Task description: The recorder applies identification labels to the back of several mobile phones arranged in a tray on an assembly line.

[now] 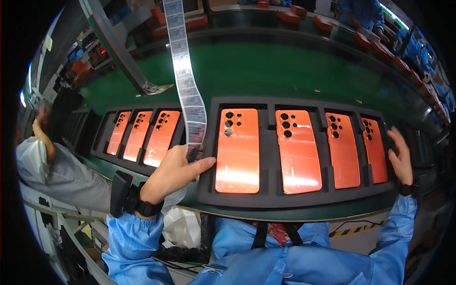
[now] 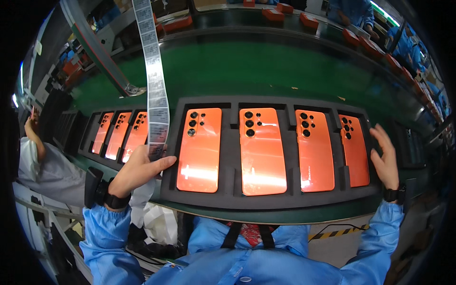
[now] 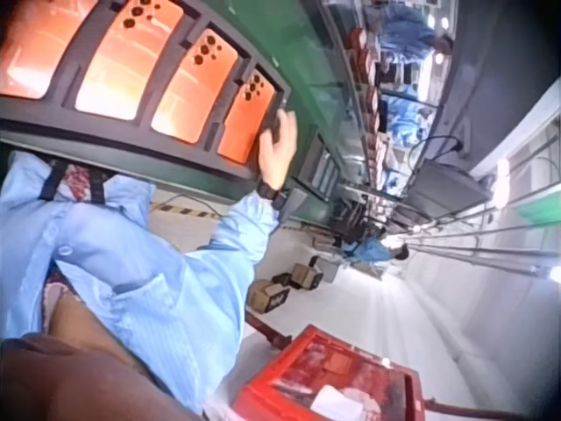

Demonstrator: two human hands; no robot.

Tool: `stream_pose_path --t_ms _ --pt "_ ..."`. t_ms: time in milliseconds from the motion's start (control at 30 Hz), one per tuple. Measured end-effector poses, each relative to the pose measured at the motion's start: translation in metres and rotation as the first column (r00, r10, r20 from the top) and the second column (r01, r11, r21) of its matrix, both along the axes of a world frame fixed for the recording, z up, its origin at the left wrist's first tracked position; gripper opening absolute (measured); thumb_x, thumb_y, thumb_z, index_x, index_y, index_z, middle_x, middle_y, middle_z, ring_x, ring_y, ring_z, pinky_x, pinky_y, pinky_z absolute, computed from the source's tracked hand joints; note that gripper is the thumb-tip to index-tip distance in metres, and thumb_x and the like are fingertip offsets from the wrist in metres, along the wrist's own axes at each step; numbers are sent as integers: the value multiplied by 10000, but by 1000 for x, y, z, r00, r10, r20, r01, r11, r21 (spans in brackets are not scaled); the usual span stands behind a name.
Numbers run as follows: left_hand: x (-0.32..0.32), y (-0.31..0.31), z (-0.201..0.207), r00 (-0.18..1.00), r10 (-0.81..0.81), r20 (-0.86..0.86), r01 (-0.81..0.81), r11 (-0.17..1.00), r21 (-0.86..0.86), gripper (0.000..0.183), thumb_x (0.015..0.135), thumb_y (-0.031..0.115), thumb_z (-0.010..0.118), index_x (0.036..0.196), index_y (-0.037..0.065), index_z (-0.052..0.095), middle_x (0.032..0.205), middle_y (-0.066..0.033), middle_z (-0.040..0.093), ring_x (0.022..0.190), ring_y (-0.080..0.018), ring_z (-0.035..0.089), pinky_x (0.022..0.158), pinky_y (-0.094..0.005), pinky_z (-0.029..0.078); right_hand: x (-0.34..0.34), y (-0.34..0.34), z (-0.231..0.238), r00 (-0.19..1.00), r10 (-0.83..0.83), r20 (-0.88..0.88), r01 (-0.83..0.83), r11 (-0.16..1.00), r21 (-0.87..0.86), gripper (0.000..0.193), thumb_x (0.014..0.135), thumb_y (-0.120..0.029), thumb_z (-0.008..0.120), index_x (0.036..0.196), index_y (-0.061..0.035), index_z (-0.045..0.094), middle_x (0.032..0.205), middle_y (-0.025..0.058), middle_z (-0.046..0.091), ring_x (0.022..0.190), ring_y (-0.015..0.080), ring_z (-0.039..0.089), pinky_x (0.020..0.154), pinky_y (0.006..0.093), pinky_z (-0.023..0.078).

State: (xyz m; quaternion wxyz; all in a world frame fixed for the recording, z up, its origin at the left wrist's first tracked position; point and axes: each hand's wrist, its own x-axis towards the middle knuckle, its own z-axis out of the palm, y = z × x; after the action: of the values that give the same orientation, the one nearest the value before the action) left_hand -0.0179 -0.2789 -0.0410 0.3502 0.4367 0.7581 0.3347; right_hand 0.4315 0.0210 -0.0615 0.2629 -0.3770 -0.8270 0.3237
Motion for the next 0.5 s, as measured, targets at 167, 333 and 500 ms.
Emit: stream_pose_path --t_ms 167,333,500 --pt "-8 -33 25 841 71 536 -172 975 140 499 671 39 459 1162 -50 433 903 -199 607 594 -149 548 610 -282 483 -115 -57 84 979 134 157 -203 746 634 235 789 12 532 1015 37 592 1155 176 529 1067 298 526 923 343 403" --pt "19 -50 43 620 -20 784 -122 985 122 589 684 -31 428 1266 -79 355 1073 -255 571 713 -153 565 724 -301 480 -240 -128 90 660 743 112 -618 452 643 299 748 -120 647 1011 11 595 1043 146 553 934 275 524 795 355 428" --pt "34 -56 24 644 -89 760 -86 978 187 284 827 6 453 1099 -29 527 955 -113 609 883 -172 574 822 -295 442 -303 -187 50 581 779 -236 -615 610 500 322 728 -172 689 1005 -25 616 994 99 537 849 255 487 710 354 416"
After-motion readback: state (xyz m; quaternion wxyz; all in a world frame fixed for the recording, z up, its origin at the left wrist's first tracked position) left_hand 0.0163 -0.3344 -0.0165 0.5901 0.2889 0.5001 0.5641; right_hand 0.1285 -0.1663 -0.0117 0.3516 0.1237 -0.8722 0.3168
